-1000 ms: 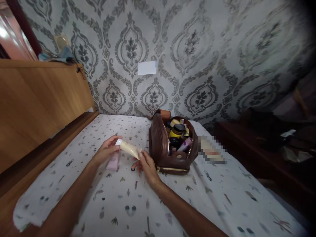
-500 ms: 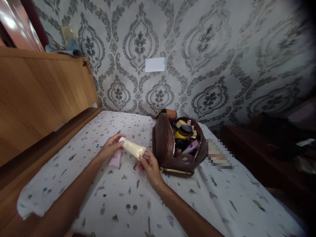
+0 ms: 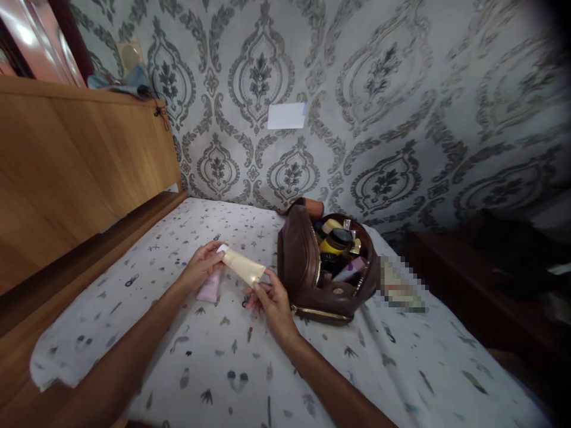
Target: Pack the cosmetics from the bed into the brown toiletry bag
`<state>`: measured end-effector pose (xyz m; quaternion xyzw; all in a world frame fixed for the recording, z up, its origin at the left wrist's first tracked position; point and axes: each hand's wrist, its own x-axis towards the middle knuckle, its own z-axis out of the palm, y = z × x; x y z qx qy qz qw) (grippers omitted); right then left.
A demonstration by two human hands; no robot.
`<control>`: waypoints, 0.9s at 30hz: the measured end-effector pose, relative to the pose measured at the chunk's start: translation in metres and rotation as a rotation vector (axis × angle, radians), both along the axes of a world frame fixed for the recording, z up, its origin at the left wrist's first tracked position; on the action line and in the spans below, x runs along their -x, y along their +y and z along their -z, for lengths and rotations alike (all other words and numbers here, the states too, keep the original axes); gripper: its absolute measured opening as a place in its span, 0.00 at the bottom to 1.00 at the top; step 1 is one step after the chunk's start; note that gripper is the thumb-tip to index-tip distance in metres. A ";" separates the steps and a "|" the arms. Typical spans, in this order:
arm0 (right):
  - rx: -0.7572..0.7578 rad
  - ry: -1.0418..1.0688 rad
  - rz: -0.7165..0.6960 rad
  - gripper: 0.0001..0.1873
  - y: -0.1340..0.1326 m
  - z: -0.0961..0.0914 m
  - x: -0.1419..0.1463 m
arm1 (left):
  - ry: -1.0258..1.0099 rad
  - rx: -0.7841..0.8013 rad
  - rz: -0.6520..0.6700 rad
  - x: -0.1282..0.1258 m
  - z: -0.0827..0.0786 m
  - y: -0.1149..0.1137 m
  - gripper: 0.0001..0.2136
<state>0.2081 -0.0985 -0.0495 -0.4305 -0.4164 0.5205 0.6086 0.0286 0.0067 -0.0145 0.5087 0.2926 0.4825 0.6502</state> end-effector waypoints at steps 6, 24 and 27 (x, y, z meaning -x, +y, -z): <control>-0.001 0.108 -0.009 0.33 -0.001 -0.001 0.000 | -0.058 0.045 0.017 0.002 0.001 0.001 0.19; 0.183 0.370 -0.169 0.28 -0.005 -0.012 -0.004 | -0.049 -0.031 0.181 0.005 -0.011 -0.009 0.18; 0.171 0.363 -0.159 0.28 -0.005 -0.010 -0.004 | -0.065 -0.020 0.200 0.004 -0.010 -0.009 0.17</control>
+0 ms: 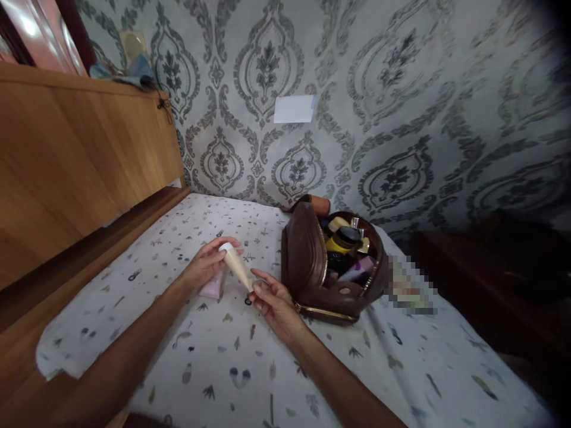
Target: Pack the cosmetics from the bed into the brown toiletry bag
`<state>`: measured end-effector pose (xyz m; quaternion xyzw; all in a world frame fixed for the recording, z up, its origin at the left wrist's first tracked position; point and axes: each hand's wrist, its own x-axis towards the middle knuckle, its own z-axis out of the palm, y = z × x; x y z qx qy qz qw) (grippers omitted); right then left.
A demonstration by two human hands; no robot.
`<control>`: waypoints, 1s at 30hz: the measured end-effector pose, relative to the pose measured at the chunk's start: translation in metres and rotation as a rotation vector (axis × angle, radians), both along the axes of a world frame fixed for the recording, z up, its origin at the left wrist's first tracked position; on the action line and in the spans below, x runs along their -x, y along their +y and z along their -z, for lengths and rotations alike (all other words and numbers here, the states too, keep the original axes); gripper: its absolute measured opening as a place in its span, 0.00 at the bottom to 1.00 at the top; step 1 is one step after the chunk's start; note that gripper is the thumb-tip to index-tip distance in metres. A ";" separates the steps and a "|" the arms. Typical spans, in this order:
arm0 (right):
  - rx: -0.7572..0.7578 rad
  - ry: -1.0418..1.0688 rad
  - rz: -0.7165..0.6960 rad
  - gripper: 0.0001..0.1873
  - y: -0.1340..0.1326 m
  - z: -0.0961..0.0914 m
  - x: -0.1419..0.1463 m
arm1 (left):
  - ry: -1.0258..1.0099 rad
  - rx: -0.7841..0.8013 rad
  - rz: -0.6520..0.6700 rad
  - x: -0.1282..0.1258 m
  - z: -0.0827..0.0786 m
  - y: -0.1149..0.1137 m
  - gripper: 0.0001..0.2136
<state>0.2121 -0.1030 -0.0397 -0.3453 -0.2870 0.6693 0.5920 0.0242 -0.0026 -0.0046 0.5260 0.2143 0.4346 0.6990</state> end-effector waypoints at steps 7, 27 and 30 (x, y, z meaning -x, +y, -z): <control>0.028 -0.068 -0.040 0.31 0.002 0.006 0.002 | -0.030 0.025 0.060 -0.003 0.000 -0.004 0.17; -0.203 -0.127 -0.242 0.22 0.000 0.006 0.004 | -0.054 0.119 0.192 -0.017 0.005 -0.022 0.25; -0.189 -0.089 -0.178 0.24 0.001 0.007 0.006 | -0.024 0.160 0.195 -0.019 0.006 -0.022 0.25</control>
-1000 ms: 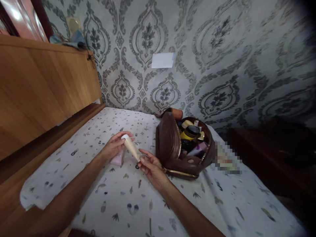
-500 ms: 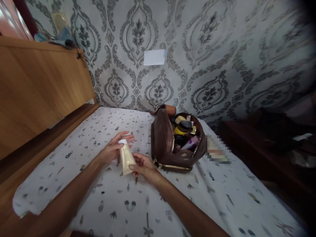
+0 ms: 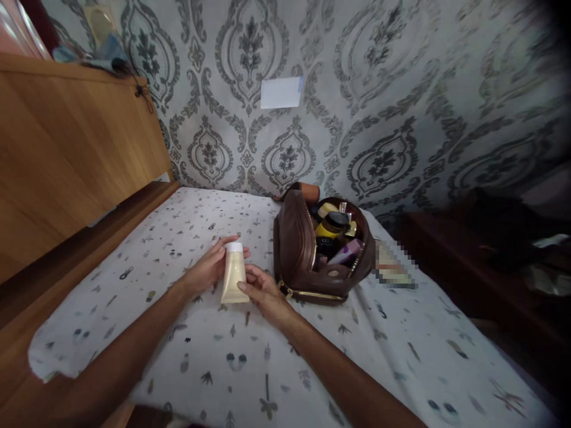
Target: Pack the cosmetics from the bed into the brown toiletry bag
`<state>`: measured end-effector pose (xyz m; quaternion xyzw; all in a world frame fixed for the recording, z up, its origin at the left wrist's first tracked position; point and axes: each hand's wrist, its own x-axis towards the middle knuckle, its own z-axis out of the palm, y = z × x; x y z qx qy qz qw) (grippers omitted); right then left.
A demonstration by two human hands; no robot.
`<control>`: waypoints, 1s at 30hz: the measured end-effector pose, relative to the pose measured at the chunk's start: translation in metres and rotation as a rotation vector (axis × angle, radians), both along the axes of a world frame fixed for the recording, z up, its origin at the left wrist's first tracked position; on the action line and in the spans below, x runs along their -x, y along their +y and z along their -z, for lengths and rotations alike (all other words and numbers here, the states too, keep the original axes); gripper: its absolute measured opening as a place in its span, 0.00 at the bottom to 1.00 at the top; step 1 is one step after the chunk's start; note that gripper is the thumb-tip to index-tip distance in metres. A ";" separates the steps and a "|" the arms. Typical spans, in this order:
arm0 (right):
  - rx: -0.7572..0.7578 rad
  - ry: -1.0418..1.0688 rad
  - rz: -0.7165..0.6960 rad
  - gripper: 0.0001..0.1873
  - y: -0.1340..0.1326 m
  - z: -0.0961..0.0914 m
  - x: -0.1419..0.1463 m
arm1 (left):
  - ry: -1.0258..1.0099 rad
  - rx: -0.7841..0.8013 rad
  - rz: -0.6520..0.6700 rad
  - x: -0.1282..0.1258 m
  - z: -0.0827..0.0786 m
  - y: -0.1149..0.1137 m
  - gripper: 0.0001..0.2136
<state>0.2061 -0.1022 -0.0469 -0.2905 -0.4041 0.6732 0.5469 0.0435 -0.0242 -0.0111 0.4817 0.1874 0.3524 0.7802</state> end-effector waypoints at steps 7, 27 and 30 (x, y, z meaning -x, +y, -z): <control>0.014 0.017 0.148 0.30 0.002 0.002 0.002 | 0.164 -0.134 0.029 0.001 0.002 0.002 0.29; -0.089 -0.118 0.255 0.36 0.001 0.001 0.000 | 0.413 -0.147 -0.023 0.006 -0.005 0.000 0.27; -0.111 -0.149 0.277 0.37 -0.002 -0.004 -0.001 | 0.435 -0.109 -0.035 0.007 -0.005 -0.001 0.27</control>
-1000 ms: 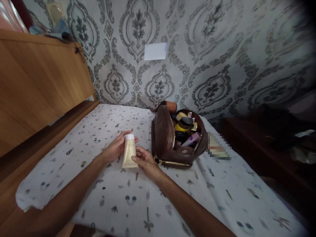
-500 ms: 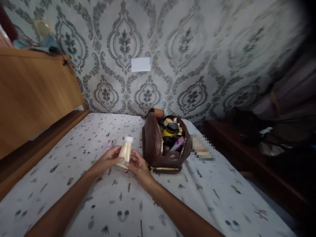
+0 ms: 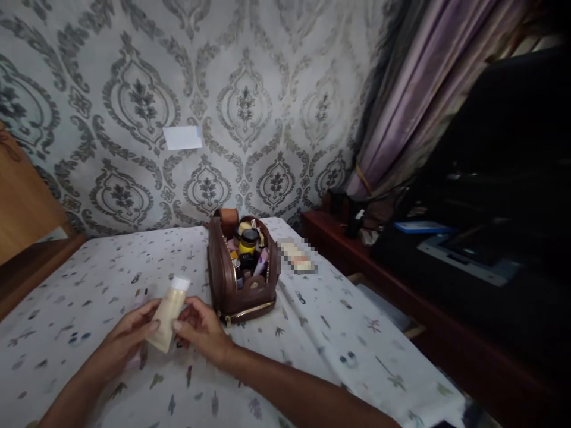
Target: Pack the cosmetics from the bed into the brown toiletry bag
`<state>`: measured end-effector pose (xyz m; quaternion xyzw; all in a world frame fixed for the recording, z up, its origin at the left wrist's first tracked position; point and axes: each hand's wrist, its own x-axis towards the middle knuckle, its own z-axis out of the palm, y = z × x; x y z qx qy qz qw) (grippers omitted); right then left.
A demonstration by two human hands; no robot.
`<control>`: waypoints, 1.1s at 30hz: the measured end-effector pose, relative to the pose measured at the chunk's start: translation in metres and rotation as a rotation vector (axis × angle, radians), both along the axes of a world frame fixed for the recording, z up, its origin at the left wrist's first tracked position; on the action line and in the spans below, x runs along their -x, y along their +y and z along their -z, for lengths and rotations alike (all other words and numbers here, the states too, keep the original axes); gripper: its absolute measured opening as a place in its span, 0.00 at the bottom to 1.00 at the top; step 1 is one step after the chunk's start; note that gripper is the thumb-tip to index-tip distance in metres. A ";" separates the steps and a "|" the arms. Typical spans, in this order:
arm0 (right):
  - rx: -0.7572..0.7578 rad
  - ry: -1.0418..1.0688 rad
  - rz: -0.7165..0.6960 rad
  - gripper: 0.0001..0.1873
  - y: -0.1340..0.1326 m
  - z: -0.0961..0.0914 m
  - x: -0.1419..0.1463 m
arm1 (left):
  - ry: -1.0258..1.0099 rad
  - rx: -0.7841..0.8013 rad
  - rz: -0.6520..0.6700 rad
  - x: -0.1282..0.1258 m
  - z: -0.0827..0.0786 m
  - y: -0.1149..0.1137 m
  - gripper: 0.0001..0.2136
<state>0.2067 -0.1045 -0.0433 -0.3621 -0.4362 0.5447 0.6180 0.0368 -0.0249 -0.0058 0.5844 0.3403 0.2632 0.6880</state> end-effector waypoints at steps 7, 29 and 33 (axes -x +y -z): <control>-0.037 -0.015 0.050 0.37 -0.003 -0.004 -0.001 | -0.017 -0.009 0.038 0.004 0.003 0.001 0.25; 0.000 0.046 0.074 0.39 0.002 0.004 -0.001 | 0.121 0.013 -0.340 0.007 -0.013 0.009 0.24; 0.009 0.053 0.066 0.37 0.003 0.007 -0.001 | 0.098 0.019 -0.381 0.000 -0.017 0.007 0.25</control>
